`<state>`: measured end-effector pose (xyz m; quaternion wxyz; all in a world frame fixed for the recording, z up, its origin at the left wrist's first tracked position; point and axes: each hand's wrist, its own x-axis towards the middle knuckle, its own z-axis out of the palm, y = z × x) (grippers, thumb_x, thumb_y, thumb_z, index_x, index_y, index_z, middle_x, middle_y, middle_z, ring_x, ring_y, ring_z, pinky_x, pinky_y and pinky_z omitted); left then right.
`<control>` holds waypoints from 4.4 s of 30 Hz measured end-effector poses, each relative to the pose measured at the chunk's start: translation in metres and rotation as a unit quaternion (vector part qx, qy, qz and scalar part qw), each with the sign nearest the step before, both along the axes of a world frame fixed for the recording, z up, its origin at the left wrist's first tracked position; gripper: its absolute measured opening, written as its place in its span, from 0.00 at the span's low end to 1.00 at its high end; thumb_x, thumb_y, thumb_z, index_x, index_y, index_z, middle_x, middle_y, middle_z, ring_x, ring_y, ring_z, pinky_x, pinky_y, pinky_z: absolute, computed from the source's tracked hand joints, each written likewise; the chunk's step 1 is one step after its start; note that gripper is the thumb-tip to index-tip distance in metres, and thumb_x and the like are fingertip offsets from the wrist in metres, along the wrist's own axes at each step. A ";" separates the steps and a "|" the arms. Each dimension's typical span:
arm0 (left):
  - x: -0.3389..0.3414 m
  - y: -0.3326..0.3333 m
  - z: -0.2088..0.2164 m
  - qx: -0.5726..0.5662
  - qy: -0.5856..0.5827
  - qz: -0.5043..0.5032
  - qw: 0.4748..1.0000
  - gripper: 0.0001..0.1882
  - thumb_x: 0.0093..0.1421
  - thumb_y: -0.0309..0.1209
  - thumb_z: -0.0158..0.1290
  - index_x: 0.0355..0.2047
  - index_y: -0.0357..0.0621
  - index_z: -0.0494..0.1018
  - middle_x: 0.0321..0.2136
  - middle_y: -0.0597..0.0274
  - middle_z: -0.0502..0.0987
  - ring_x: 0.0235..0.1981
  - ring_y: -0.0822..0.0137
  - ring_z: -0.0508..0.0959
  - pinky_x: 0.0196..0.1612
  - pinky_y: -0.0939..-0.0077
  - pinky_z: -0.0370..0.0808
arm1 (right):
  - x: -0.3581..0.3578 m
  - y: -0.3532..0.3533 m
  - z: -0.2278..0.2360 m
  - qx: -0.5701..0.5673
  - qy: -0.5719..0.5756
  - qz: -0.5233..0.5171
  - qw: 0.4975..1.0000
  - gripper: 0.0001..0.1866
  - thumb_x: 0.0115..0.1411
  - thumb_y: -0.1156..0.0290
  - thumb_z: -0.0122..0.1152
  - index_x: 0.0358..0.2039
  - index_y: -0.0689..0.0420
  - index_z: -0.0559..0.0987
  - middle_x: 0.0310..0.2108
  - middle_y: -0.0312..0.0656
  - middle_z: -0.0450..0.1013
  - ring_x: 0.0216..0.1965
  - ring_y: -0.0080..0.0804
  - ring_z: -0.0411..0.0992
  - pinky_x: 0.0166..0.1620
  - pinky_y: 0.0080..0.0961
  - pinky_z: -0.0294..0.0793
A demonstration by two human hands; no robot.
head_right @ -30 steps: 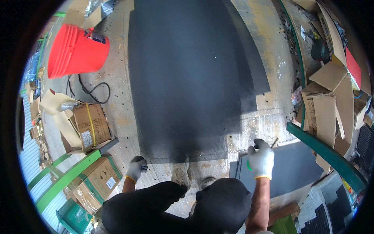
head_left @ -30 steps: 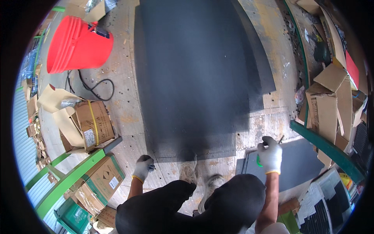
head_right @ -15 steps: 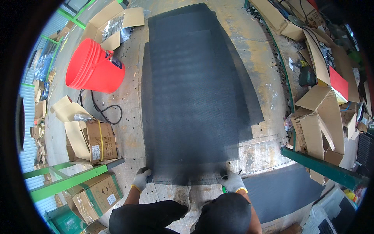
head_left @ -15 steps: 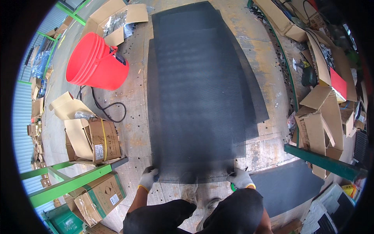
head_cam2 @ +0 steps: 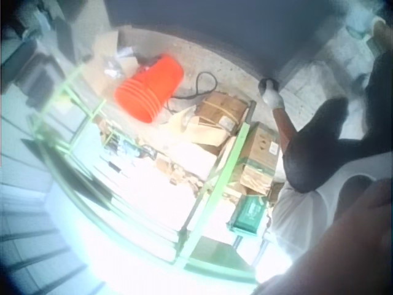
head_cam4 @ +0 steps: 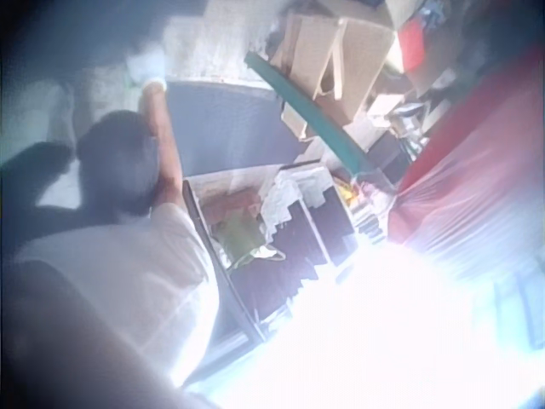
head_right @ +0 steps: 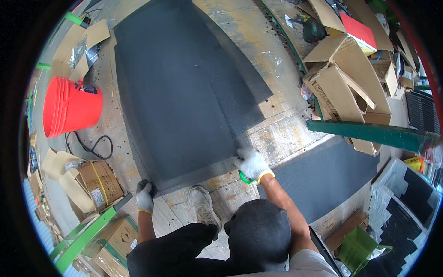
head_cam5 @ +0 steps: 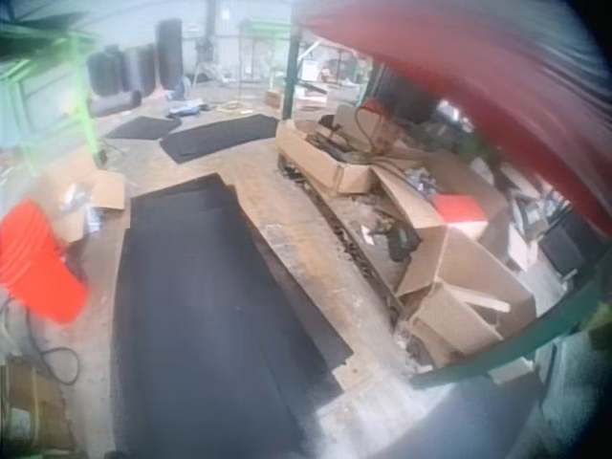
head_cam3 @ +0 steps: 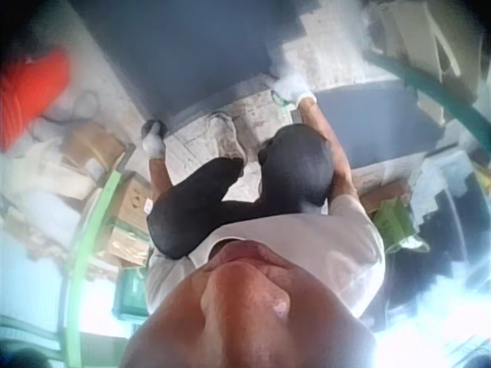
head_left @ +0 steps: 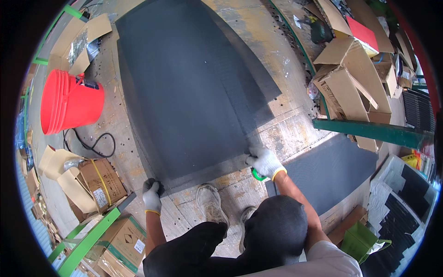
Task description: The person measures several black rectangular mats on the floor using a tape measure. They repeatedly extend the tape measure across the mats, reposition it, and retract it, then move to different mats to repeat the process.
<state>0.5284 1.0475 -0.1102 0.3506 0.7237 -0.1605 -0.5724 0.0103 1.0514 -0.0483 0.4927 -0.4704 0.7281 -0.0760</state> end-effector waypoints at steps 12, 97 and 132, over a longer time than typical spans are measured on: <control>-0.036 -0.063 -0.033 0.041 -0.127 -0.119 0.984 0.22 0.62 0.30 0.63 0.56 0.34 0.78 0.42 0.51 0.86 0.38 0.60 0.83 0.42 0.62 0.81 | -0.024 -0.030 -0.020 -0.029 0.126 -0.070 0.989 0.31 0.60 0.59 0.68 0.61 0.64 0.82 0.56 0.61 0.82 0.58 0.57 0.81 0.62 0.42 0.79; -0.007 -0.105 0.403 -0.086 -0.197 -0.093 0.972 0.13 0.59 0.16 0.58 0.44 0.34 0.82 0.37 0.60 0.88 0.39 0.67 0.85 0.49 0.72 0.80 | 0.056 -0.176 0.411 0.170 -0.090 0.124 0.973 0.29 0.62 0.48 0.63 0.49 0.63 0.86 0.44 0.61 0.84 0.48 0.60 0.82 0.55 0.47 0.79; -0.115 -0.570 0.469 -0.039 -0.427 -0.554 0.714 0.28 0.71 0.42 0.55 0.65 0.39 0.76 0.63 0.48 0.79 0.70 0.48 0.73 0.75 0.53 0.65 | 0.116 -0.529 0.377 0.216 -0.103 0.253 0.937 0.34 0.58 0.48 0.71 0.51 0.68 0.86 0.42 0.55 0.86 0.43 0.46 0.85 0.54 0.40 0.82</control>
